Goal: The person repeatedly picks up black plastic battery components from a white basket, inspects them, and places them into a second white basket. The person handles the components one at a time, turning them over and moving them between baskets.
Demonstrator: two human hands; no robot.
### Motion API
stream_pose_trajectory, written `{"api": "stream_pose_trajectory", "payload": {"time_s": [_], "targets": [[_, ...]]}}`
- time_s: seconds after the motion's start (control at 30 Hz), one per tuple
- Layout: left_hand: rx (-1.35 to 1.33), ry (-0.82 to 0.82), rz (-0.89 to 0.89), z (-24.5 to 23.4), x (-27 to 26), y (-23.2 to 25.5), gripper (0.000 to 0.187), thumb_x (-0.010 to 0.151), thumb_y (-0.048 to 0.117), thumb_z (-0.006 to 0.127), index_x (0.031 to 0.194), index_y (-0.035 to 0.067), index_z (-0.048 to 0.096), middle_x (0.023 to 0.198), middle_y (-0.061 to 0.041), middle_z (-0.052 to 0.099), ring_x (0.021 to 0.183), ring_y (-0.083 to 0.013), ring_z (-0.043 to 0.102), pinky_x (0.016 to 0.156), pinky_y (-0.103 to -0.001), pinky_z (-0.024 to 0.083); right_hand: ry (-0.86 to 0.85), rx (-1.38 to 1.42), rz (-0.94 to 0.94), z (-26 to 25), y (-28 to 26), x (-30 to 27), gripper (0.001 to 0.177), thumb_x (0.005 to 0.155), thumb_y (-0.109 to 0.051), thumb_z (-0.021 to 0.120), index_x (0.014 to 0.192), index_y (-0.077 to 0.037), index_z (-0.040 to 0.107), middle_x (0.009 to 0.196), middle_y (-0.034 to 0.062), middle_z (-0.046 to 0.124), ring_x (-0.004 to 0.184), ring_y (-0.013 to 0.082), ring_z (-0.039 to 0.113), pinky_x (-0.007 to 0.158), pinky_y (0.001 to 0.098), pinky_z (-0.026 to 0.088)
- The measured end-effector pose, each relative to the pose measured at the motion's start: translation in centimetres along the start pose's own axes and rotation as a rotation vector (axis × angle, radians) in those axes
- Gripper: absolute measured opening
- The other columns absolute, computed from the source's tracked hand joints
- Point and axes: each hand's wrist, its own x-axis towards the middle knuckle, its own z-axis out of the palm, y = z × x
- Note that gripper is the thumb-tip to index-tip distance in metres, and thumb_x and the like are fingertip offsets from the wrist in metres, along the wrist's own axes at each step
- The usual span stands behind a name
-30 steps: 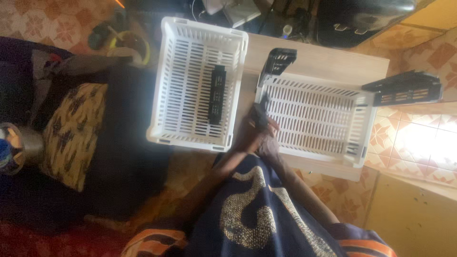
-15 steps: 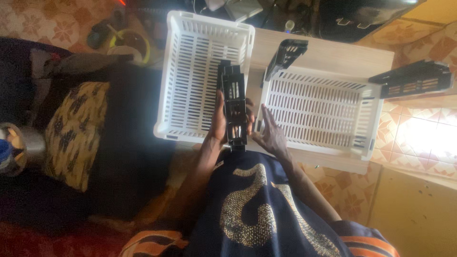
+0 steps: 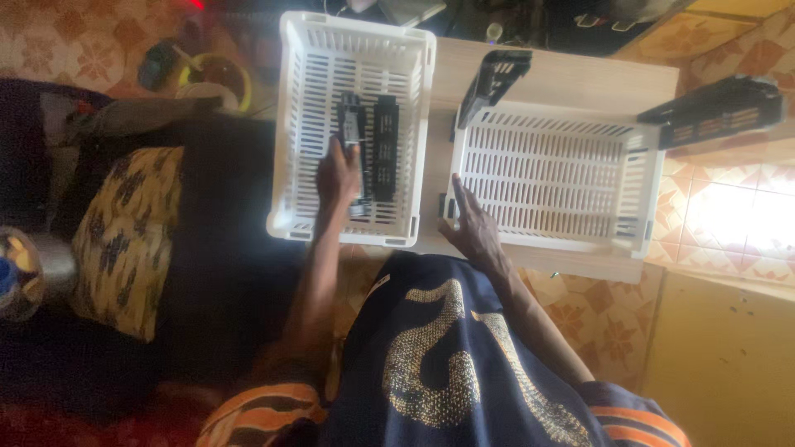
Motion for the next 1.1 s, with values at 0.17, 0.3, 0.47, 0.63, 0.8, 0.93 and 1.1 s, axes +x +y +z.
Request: {"api": "stream_pose_trajectory", "payload": {"time_s": [0.17,0.3,0.47,0.63,0.8,0.93,1.1], "targets": [[0.089,-0.008,-0.032,-1.6,2.1,-0.4,0.048,0.093,0.032,0.074,0.133,0.008,0.063,0.100,-0.014,0.077,0.092,-0.0300,0.074,0.087,-0.046,0.056,-0.035,0.087,0.006,-0.6,0.6,-0.5,0.101,0.086,-0.034,0.076,0.162,-0.006,0.016,0.154,0.0279,0.045,0.098,0.0345,0.071,0.080,0.0466,0.063],[0.240,0.327,0.207,-1.4,0.9,0.9,0.045,0.089,0.035,0.080,0.124,0.009,0.067,0.107,-0.014,0.077,0.098,-0.0312,0.072,0.087,-0.046,0.054,-0.038,0.131,-0.033,-0.4,1.9,-1.2,0.103,0.087,-0.040,0.078,0.161,-0.003,0.016,0.155,0.0287,0.042,0.105,0.0360,0.069,0.084,0.0509,0.060],[-0.082,0.422,0.389,-0.2,-3.4,5.6,0.021,0.100,0.020,0.073,0.119,0.011,0.072,0.111,-0.009,0.075,0.103,-0.0241,0.071,0.090,-0.036,0.057,0.052,0.145,0.022,-0.8,5.0,-2.5,0.079,0.094,-0.038,0.077,0.154,-0.004,0.039,0.142,0.0210,0.061,0.104,0.0291,0.072,0.086,0.0472,0.059],[-0.141,0.090,0.291,2.5,-8.3,11.8,0.012,0.097,0.015,0.074,0.108,0.013,0.078,0.094,-0.005,0.078,0.068,-0.0188,0.067,0.063,-0.033,0.053,0.274,0.252,0.103,-2.6,9.1,-3.3,0.037,0.096,-0.023,0.073,0.127,-0.004,0.068,0.117,0.0133,0.076,0.087,0.0196,0.074,0.073,0.0384,0.062],[-0.204,0.126,0.769,7.2,-12.6,18.0,0.009,0.098,0.014,0.073,0.106,0.012,0.074,0.099,-0.006,0.078,0.083,-0.0176,0.074,0.078,-0.032,0.061,0.549,0.416,0.227,-6.0,14.0,-4.8,0.019,0.101,-0.012,0.067,0.117,-0.004,0.075,0.094,0.0092,0.078,0.076,0.0170,0.071,0.064,0.0332,0.058],[-0.212,-0.107,0.846,10.8,-14.3,23.7,0.010,0.098,0.016,0.072,0.107,0.012,0.075,0.097,-0.007,0.078,0.082,-0.0158,0.076,0.075,-0.030,0.063,0.793,0.769,0.127,-10.2,17.8,-4.7,0.016,0.100,-0.010,0.068,0.114,-0.004,0.071,0.098,0.0064,0.077,0.079,0.0138,0.073,0.062,0.0286,0.060],[-0.091,-0.398,0.756,15.5,-14.9,30.9,0.022,0.098,0.021,0.072,0.117,0.011,0.074,0.088,-0.003,0.079,0.070,-0.0177,0.074,0.069,-0.034,0.061,0.857,0.563,0.389,-15.7,22.1,-6.4,0.011,0.102,-0.011,0.066,0.109,-0.007,0.074,0.097,0.0042,0.078,0.080,0.0127,0.076,0.067,0.0266,0.060]]}}
